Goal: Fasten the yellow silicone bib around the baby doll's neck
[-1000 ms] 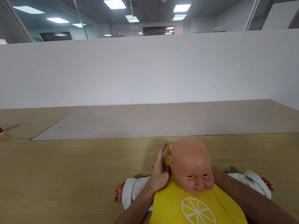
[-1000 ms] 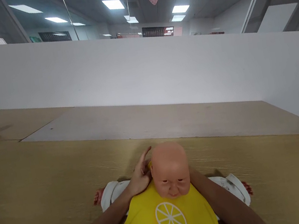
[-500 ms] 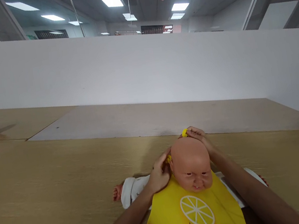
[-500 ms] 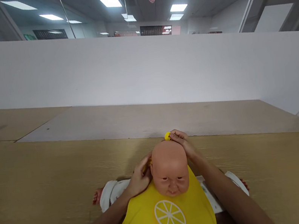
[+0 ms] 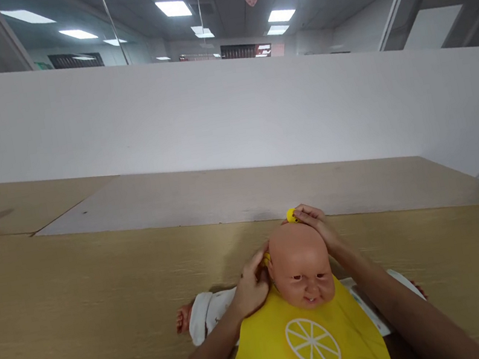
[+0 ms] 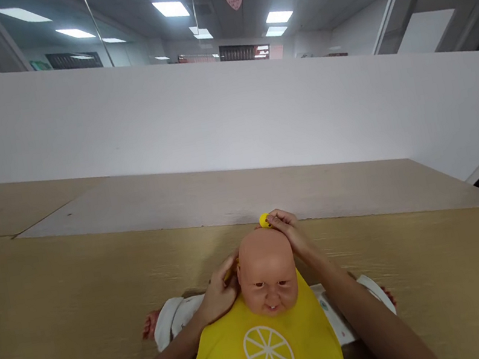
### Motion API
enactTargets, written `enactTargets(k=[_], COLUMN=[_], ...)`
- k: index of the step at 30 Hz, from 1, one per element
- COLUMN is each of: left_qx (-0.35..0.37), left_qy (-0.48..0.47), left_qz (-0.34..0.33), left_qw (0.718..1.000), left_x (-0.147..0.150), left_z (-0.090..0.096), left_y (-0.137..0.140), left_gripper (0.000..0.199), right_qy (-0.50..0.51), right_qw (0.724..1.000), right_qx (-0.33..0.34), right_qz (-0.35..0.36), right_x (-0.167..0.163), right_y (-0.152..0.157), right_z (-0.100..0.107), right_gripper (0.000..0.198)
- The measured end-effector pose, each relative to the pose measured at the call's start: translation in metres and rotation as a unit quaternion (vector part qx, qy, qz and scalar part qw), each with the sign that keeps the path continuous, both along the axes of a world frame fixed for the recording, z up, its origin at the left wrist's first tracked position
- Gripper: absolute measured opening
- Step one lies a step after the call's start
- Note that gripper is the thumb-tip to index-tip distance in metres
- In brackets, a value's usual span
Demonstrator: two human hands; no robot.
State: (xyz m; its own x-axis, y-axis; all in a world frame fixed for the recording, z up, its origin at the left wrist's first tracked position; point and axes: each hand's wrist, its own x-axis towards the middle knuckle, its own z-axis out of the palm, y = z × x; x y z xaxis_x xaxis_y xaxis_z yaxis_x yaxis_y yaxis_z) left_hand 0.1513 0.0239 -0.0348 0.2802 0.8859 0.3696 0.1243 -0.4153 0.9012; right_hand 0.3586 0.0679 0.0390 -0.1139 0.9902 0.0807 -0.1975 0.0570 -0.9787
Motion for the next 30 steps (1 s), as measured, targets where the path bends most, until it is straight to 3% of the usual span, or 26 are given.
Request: enactTargets(k=[5, 10, 17, 30], left_qx=[-0.022, -0.041, -0.052, 0.022], left_qy=[-0.023, -0.018, 0.002, -0.008], left_qz=[0.023, 0.039, 0.066, 0.091], left_qw=[0.999, 0.998, 0.996, 0.996], left_x=[-0.001, -0.001, -0.002, -0.008], left_z=[0.005, 0.013, 0.003, 0.013], left_y=[0.0, -0.005, -0.002, -0.005], left_gripper=[0.053, 0.048, 0.046, 0.04], right_qy=[-0.023, -0.058, -0.044, -0.054], right_qw=[0.999, 0.998, 0.999, 0.998], right_qx=[0.019, 0.025, 0.016, -0.002], right_qz=[-0.024, -0.031, -0.023, -0.036], right_x=[0.003, 0.005, 0.004, 0.001], right_y=[0.012, 0.016, 0.015, 0.013], right_z=[-0.018, -0.023, -0.028, -0.024], right_gripper=[0.033, 0.034, 0.034, 0.039])
